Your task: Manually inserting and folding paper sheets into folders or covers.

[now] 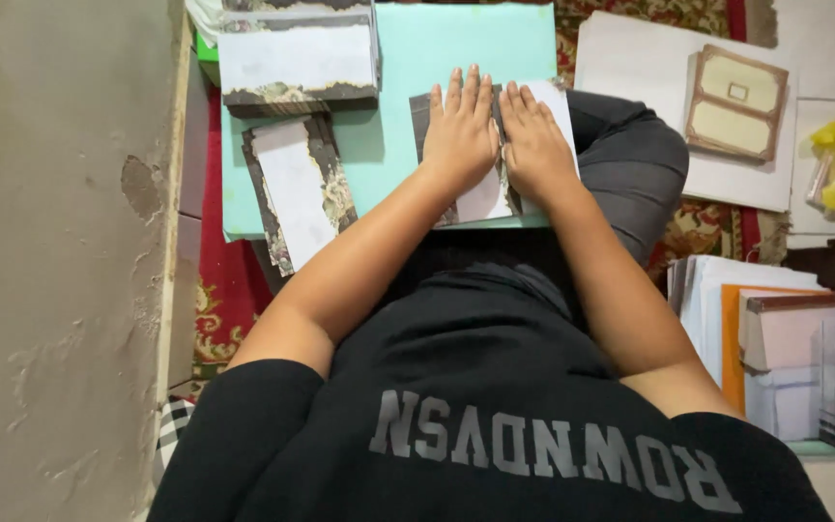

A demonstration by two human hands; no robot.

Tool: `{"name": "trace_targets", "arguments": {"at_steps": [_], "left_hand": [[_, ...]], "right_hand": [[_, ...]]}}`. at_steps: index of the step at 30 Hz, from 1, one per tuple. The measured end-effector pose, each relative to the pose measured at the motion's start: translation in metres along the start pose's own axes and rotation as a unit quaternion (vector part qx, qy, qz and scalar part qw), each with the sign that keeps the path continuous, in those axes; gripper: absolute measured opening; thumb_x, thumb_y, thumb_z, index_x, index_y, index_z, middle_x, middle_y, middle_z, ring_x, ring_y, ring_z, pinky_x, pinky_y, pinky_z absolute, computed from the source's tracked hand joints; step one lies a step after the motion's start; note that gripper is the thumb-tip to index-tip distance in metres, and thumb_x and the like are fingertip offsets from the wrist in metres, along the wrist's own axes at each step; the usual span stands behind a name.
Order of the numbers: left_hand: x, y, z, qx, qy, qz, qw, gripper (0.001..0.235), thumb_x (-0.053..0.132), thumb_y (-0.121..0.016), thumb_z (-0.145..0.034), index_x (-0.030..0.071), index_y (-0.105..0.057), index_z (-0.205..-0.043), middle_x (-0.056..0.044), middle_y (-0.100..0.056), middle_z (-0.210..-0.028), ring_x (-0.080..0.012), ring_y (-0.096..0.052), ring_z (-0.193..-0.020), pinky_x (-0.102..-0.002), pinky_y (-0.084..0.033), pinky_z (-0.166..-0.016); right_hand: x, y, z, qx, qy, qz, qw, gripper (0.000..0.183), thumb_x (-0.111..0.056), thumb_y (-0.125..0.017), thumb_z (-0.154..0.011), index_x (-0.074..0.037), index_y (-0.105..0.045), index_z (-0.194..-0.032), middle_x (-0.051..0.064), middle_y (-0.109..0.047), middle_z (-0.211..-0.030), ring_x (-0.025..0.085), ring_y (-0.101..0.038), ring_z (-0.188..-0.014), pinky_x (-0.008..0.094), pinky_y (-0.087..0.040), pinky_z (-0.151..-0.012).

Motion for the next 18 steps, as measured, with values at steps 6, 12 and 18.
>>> {"name": "trace_targets", "arguments": {"at_steps": [6,12,18], "left_hand": [[0.002,0.007,0.000,-0.049,-0.003,-0.024,0.999,0.068,0.032,-0.041,-0.102,-0.003,-0.029,-0.158,-0.028,-0.022,-0.165,-0.0438,-0.014,-0.154,-0.062,-0.009,-0.123],[0.002,0.006,0.003,-0.014,-0.009,-0.012,1.000,0.064,0.030,-0.047,-0.100,0.008,-0.036,-0.159,-0.028,-0.027,-0.163,-0.0460,-0.019,-0.153,-0.063,-0.012,-0.122],[0.000,0.002,0.000,-0.026,0.000,-0.015,1.000,0.066,0.029,-0.037,-0.102,-0.013,-0.031,-0.153,-0.030,-0.028,-0.163,-0.0438,-0.019,-0.153,-0.060,-0.012,-0.123]], "right_hand": [[-0.032,0.014,0.071,0.032,0.010,-0.012,0.999,0.066,-0.002,-0.049,-0.089,0.008,-0.040,-0.153,0.026,-0.039,-0.162,0.038,-0.036,-0.152,0.047,-0.028,-0.122],[-0.002,-0.001,0.017,0.041,0.031,0.007,0.999,0.058,-0.006,-0.049,-0.097,0.008,-0.041,-0.153,0.025,-0.039,-0.161,0.036,-0.035,-0.151,0.047,-0.029,-0.122],[0.016,-0.012,-0.018,0.014,0.012,0.001,1.000,0.063,-0.008,-0.044,-0.095,0.008,-0.039,-0.156,0.023,-0.034,-0.164,0.034,-0.027,-0.154,0.045,-0.021,-0.124]]}}
Point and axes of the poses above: each hand's wrist, its own z-axis away from the middle knuckle, its own y-axis out of the back of the hand, x = y × z, the point moved 3 cm from there along -z, towards the middle knuckle
